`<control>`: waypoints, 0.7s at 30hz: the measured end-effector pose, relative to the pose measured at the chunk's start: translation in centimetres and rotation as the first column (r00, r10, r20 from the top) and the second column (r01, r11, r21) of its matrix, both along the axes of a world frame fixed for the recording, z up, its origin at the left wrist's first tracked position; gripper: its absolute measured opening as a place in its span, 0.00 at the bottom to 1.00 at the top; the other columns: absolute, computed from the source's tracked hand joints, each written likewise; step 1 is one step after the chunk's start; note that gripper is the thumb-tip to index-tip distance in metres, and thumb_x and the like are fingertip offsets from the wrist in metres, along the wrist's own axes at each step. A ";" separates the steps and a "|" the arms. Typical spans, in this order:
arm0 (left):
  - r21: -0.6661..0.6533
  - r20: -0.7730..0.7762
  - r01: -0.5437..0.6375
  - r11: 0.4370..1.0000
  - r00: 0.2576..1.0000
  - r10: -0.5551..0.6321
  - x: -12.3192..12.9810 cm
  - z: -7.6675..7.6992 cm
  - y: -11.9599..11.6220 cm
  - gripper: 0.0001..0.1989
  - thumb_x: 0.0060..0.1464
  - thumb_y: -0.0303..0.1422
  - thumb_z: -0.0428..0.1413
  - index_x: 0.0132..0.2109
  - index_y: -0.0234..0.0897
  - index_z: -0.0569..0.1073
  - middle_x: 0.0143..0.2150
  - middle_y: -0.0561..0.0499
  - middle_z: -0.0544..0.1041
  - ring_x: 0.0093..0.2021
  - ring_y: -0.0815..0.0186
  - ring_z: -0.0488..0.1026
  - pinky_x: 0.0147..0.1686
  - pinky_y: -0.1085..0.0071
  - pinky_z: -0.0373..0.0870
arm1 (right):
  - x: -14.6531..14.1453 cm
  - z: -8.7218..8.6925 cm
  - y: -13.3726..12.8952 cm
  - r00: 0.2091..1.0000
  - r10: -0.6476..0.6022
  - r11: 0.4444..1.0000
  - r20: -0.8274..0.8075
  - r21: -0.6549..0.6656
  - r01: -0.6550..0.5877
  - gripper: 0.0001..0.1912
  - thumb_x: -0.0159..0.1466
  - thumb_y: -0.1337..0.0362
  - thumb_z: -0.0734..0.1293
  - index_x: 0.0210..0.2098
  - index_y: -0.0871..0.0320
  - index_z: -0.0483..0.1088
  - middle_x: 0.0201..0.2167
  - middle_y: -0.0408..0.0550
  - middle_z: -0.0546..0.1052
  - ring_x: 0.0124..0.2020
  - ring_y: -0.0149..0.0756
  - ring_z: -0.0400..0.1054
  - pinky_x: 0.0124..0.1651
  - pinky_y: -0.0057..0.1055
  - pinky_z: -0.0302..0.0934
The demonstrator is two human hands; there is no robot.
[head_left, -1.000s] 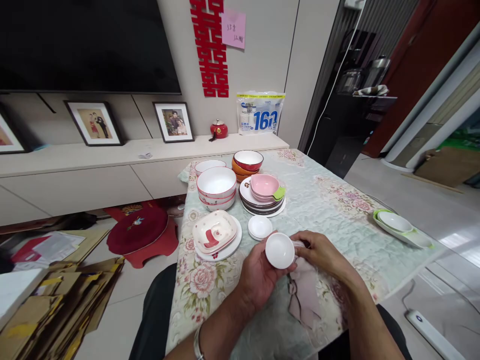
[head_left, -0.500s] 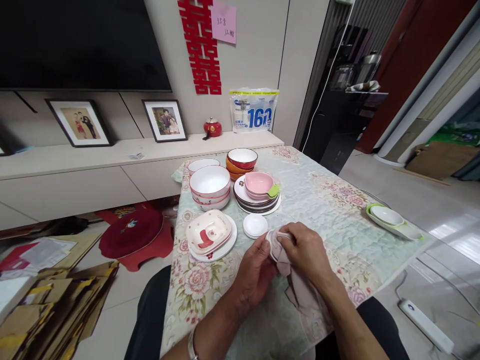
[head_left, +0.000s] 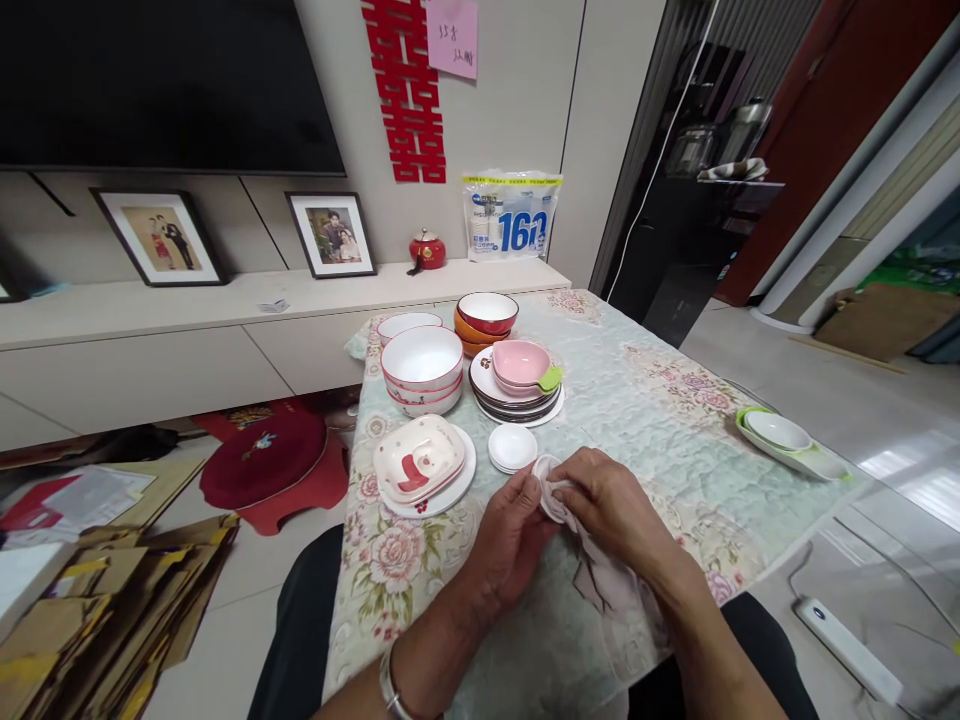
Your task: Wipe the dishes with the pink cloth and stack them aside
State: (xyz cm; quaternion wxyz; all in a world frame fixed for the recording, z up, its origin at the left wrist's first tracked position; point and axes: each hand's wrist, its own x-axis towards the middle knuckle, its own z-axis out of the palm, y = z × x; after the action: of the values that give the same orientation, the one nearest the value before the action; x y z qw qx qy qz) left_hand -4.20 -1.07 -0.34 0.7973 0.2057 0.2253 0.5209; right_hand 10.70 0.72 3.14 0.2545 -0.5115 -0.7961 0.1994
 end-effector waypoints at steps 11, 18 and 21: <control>0.042 0.041 0.021 0.999 0.999 -0.022 -0.2 -0.1 0.1 0.17 0.55 0.37 0.62 0.50 0.32 0.75 0.43 0.43 0.79 0.40 0.62 0.76 0.42 0.67 0.70 | -1.4 -0.3 -0.2 0.943 -0.108 0.990 -0.313 -0.116 0.075 0.09 0.62 0.64 0.65 0.41 0.55 0.74 0.26 0.41 0.77 0.27 0.34 0.69 0.32 0.28 0.61; 0.009 0.040 0.035 0.999 0.999 -0.035 0.1 -0.1 0.0 0.20 0.54 0.36 0.63 0.52 0.33 0.74 0.45 0.44 0.79 0.42 0.62 0.75 0.43 0.66 0.70 | -0.5 0.0 -0.3 0.989 -0.143 0.987 -0.026 0.069 0.145 0.07 0.63 0.68 0.63 0.36 0.56 0.74 0.34 0.48 0.76 0.37 0.40 0.70 0.40 0.33 0.61; 0.040 0.049 0.039 0.998 0.998 -0.041 0.1 -0.1 0.1 0.20 0.55 0.36 0.62 0.53 0.34 0.74 0.47 0.43 0.79 0.45 0.60 0.75 0.45 0.66 0.69 | -2.0 -0.8 -0.5 0.943 -0.318 0.931 -0.100 0.156 0.331 0.06 0.61 0.67 0.65 0.38 0.57 0.73 0.33 0.49 0.78 0.36 0.41 0.71 0.40 0.34 0.61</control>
State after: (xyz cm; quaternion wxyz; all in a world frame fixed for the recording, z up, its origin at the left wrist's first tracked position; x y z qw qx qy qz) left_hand -4.05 -1.00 -0.46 0.8086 0.2126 0.1911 0.5142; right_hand 8.73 0.26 2.38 0.3560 -0.6045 -0.7049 0.1042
